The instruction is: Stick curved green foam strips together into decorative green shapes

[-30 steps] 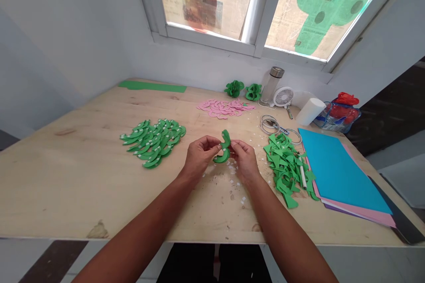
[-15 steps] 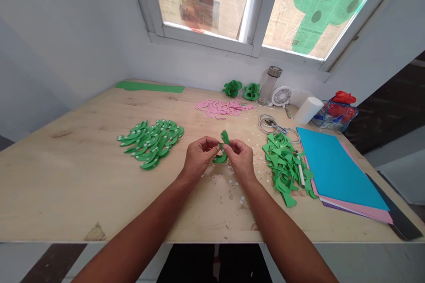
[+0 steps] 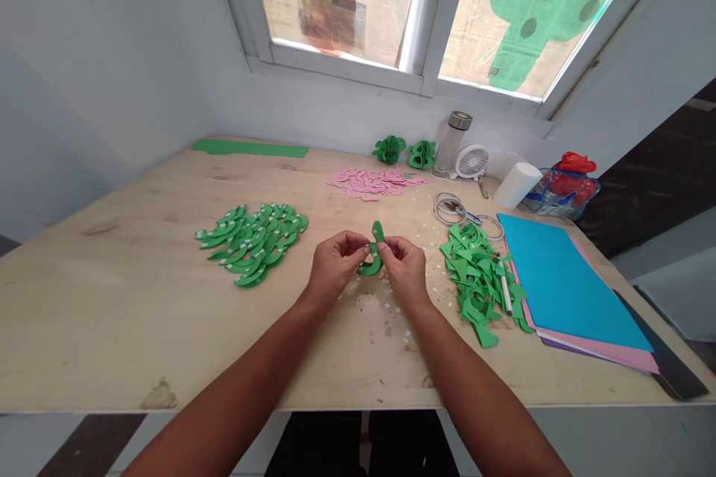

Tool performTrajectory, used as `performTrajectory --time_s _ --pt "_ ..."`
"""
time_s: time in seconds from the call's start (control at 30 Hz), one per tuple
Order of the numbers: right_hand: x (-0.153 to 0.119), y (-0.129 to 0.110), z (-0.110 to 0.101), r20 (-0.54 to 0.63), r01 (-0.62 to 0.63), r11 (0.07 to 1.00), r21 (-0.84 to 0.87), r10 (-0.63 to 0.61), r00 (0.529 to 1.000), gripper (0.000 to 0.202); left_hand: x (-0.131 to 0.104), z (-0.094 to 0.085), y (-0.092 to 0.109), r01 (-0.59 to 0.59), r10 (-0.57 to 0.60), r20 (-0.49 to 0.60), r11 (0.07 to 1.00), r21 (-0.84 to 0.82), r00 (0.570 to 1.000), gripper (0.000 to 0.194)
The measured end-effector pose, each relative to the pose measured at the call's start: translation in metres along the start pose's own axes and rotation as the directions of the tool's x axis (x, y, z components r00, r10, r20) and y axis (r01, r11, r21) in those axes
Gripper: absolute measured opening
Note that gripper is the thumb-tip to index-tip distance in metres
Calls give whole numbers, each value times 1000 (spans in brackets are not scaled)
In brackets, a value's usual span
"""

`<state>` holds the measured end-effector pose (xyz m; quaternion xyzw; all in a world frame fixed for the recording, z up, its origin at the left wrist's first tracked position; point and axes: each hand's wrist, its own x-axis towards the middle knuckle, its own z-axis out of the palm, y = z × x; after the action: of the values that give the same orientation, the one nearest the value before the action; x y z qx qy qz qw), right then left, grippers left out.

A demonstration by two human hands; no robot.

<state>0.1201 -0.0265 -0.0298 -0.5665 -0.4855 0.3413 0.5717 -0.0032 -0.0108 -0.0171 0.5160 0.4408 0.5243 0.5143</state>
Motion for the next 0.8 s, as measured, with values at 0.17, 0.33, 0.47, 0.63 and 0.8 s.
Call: performTrajectory --time_s 0.17,0.33,0.47,0.63,0.8 --pt "1 0 -1 8 -38 999 33 38 999 23 -1 0 2 38 -38 14 999 -38 999 21" --pt "0 -2 0 11 -52 995 80 51 999 24 0 0 3 62 -59 41 995 -80 997 24" --pt "-1 -4 0 7 -46 996 71 45 999 24 1 -2 1 92 -85 64 989 -119 994 25" --pt "-1 -3 -1 17 -51 996 71 50 999 24 3 -6 3 123 -112 113 987 -100 987 27" --pt "-1 -3 0 62 -49 995 83 44 997 23 4 -8 8 109 -96 109 985 -130 989 32"
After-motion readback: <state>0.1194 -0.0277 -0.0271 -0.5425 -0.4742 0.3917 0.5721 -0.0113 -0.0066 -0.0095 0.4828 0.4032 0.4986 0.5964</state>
